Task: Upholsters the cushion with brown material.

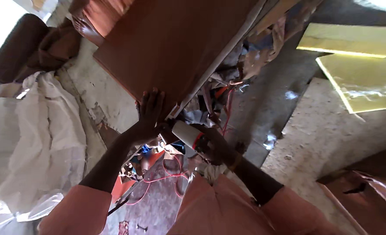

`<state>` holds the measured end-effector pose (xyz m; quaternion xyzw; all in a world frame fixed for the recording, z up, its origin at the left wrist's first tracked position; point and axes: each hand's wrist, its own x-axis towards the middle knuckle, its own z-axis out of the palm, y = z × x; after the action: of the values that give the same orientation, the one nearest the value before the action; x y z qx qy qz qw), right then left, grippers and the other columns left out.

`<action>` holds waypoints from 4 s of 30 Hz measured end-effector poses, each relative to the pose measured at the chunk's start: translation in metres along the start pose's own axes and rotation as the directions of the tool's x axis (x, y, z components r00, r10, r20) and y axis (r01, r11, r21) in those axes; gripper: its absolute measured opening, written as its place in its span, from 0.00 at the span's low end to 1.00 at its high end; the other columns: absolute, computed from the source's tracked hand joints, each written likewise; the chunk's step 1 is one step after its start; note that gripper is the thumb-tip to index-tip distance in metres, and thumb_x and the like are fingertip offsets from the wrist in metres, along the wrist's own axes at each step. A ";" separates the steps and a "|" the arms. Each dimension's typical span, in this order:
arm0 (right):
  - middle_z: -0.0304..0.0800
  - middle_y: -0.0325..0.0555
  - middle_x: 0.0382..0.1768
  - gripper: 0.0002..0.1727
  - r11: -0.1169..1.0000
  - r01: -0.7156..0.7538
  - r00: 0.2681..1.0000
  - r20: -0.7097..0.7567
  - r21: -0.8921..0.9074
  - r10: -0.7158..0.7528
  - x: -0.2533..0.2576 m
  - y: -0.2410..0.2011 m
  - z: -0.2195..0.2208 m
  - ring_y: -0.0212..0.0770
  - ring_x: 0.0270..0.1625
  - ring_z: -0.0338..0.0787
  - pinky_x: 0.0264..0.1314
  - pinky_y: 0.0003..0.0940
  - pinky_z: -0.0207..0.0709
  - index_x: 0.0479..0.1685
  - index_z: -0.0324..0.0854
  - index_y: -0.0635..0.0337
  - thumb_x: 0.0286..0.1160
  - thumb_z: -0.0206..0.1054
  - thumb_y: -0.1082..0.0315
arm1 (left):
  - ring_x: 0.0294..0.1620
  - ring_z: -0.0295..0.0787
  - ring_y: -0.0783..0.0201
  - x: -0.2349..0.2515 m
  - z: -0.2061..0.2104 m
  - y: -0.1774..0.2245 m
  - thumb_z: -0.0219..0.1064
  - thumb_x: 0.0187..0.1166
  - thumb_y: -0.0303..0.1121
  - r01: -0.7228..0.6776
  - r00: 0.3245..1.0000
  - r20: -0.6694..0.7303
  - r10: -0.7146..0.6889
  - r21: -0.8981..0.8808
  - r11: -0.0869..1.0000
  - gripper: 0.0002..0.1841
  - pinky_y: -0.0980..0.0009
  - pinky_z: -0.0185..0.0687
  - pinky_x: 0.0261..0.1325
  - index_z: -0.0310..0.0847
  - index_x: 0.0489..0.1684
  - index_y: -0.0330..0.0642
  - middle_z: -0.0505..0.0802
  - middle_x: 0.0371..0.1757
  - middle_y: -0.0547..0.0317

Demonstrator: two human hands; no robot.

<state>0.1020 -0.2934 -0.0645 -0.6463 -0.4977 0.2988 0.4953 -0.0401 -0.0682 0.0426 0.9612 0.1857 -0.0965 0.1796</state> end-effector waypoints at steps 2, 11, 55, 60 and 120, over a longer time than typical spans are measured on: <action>0.93 0.50 0.40 0.33 0.975 -0.203 0.969 0.125 -0.093 0.214 -0.013 0.005 -0.027 0.49 0.43 0.93 0.48 0.57 0.85 0.74 0.80 0.49 0.61 0.76 0.58 | 0.97 0.14 0.48 -0.001 0.007 -0.003 0.68 0.73 0.52 0.012 0.998 -0.068 -0.014 -0.022 1.000 0.55 0.26 0.12 0.87 0.31 0.99 0.51 0.33 0.99 0.62; 0.91 0.56 0.57 0.39 0.628 -0.775 0.631 -0.098 -0.067 0.769 -0.140 0.124 -0.170 0.53 0.55 0.93 0.63 0.58 0.84 0.82 0.71 0.52 0.69 0.77 0.49 | 0.95 0.49 0.40 0.016 0.051 0.041 0.52 0.68 0.72 0.325 0.876 -0.434 -0.210 0.211 0.922 0.56 0.40 0.42 0.92 0.53 0.93 0.35 0.62 0.93 0.43; 0.77 0.62 0.76 0.54 0.851 0.416 0.909 0.148 -0.320 -0.388 0.351 0.196 -0.569 0.56 0.79 0.76 0.78 0.52 0.76 0.78 0.75 0.63 0.53 0.80 0.32 | 0.57 0.91 0.52 0.544 -0.032 0.301 0.62 0.83 0.35 0.579 0.591 -0.586 -0.553 -0.169 0.798 0.11 0.55 0.89 0.57 0.90 0.52 0.47 0.92 0.55 0.54; 0.93 0.50 0.53 0.15 0.764 0.504 0.843 0.035 -0.404 -0.537 0.359 0.197 -0.556 0.49 0.58 0.92 0.60 0.45 0.88 0.55 0.93 0.53 0.72 0.69 0.67 | 0.62 0.87 0.53 0.558 -0.042 0.307 0.64 0.82 0.37 0.651 0.577 -0.518 -0.631 -0.174 0.739 0.13 0.54 0.83 0.65 0.89 0.57 0.50 0.91 0.58 0.55; 0.91 0.52 0.46 0.35 0.951 -0.306 0.951 0.036 -0.045 0.307 0.352 0.204 -0.689 0.50 0.35 0.90 0.36 0.51 0.86 0.85 0.59 0.42 0.80 0.71 0.55 | 0.97 0.39 0.46 0.601 -0.039 0.272 0.75 0.73 0.51 0.655 0.734 -0.413 -0.539 0.217 0.724 0.53 0.42 0.35 0.94 0.41 0.98 0.53 0.48 0.97 0.49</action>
<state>0.8936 -0.2017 0.0095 -0.7186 -0.4074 0.3761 0.4197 0.6193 -0.0955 0.0110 0.8654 0.4959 -0.0231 -0.0677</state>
